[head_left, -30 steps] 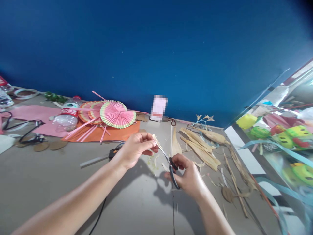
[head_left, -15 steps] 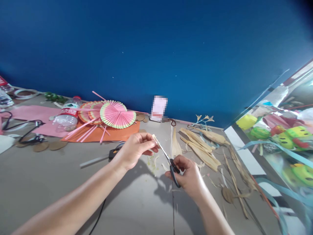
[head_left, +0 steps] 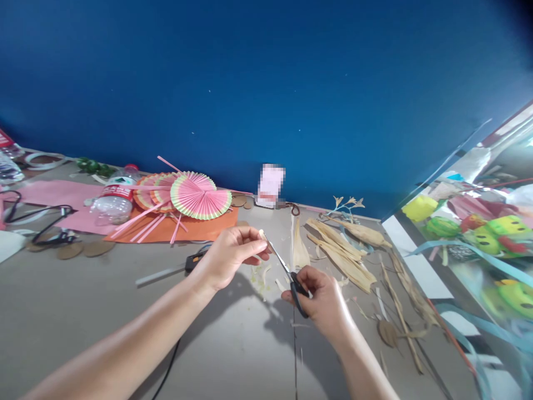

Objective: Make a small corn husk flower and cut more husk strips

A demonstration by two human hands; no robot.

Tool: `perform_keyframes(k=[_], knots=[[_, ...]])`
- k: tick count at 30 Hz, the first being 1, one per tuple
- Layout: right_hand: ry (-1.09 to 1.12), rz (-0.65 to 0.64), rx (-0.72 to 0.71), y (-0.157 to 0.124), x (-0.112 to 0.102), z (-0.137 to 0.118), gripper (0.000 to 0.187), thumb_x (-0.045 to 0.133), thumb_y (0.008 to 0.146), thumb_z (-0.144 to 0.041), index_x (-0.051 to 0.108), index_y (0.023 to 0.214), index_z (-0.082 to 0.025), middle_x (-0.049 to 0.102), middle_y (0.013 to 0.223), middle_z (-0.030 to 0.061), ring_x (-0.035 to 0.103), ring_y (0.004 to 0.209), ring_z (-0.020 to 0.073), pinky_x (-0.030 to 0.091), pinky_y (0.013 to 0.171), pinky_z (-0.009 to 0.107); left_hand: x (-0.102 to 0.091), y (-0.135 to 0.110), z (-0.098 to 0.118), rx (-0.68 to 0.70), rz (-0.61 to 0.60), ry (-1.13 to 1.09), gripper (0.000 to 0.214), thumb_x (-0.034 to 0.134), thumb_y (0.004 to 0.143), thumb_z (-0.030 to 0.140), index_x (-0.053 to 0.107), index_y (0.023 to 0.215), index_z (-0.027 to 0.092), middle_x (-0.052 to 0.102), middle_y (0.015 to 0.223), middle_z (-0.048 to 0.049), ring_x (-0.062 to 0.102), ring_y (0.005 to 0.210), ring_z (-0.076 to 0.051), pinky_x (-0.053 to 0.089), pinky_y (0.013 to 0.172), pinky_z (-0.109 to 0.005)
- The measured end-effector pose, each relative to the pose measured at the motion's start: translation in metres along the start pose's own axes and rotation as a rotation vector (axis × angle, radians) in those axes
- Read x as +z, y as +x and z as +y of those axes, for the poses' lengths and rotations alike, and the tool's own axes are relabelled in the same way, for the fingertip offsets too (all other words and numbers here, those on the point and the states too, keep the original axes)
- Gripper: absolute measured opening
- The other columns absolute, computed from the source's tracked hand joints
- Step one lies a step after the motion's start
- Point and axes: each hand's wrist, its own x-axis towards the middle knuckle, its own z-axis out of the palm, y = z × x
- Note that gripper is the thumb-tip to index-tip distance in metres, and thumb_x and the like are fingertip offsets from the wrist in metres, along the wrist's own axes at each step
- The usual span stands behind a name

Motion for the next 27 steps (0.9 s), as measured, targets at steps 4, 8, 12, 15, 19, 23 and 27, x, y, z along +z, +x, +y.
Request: perform_keyframes(k=[4,8,12,15,19,23,27], knots=[[0.027,-0.001,-0.001,0.0014,-0.0005,0.0000,0.026,0.069,0.056,-0.030,0.047,0.054,-0.018,0.037,0.045,-0.0068,0.029,0.044,0.0067,0.023,0.041,0.019,0.0005,-0.0003,0.0013,0.012,0.010,0.030,0.015,0.062,0.065,0.028,0.054,0.061,0.015,0.063,0.067,-0.0017,0.058,0.061,-0.011,0.042,0.055,-0.021],[0.007,-0.024,-0.044,0.0024,-0.0013,-0.0027,0.022,0.068,0.056,-0.028,0.048,0.057,-0.018,0.040,0.049,-0.0061,0.033,0.048,0.0081,0.028,0.045,0.019,0.0000,0.0000,0.0020,0.005,0.015,0.030,0.015,0.061,0.064,0.028,0.054,0.061,0.015,0.064,0.068,-0.0024,0.058,0.061,-0.012,0.042,0.056,-0.022],[-0.070,-0.017,-0.058,0.0017,-0.0022,-0.0035,0.025,0.070,0.055,-0.030,0.047,0.058,-0.019,0.041,0.051,-0.0063,0.035,0.051,0.0092,0.029,0.049,0.021,-0.0013,0.0010,0.0011,0.002,0.010,0.013,0.013,0.061,0.064,0.025,0.054,0.060,0.015,0.063,0.064,-0.0001,0.058,0.060,-0.011,0.042,0.056,-0.021],[-0.101,-0.010,-0.077,0.0013,-0.0021,-0.0034,0.025,0.070,0.054,-0.030,0.048,0.060,-0.019,0.042,0.053,-0.0056,0.036,0.054,0.0102,0.029,0.052,0.021,-0.0012,0.0009,0.0013,0.001,0.010,0.004,0.012,0.062,0.064,0.023,0.054,0.060,0.015,0.062,0.061,0.0012,0.058,0.060,-0.010,0.042,0.055,-0.020],[-0.013,-0.030,-0.023,0.0027,-0.0015,-0.0028,0.025,0.068,0.058,-0.028,0.045,0.058,-0.019,0.039,0.048,-0.0067,0.031,0.048,0.0085,0.026,0.048,0.021,-0.0014,0.0006,0.0024,-0.010,0.023,-0.052,0.016,0.064,0.064,0.026,0.053,0.060,0.015,0.063,0.065,0.0003,0.058,0.059,-0.010,0.042,0.054,-0.020],[0.078,-0.085,0.061,0.0038,-0.0013,-0.0018,0.023,0.065,0.060,-0.027,0.044,0.057,-0.018,0.035,0.041,-0.0082,0.027,0.043,0.0070,0.022,0.044,0.021,-0.0041,0.0027,0.0014,-0.061,0.054,-0.177,0.016,0.065,0.064,0.027,0.055,0.062,0.015,0.064,0.066,0.0003,0.058,0.058,-0.009,0.043,0.050,-0.018],[0.103,-0.115,-0.011,0.0029,0.0040,-0.0001,0.019,0.064,0.061,-0.028,0.049,0.062,-0.017,0.044,0.048,-0.0055,0.033,0.047,0.0082,0.027,0.048,0.021,-0.0033,0.0053,-0.0034,-0.125,0.097,-0.383,0.007,0.064,0.065,0.020,0.060,0.066,0.014,0.065,0.070,-0.0007,0.059,0.059,-0.008,0.046,0.050,-0.016]])
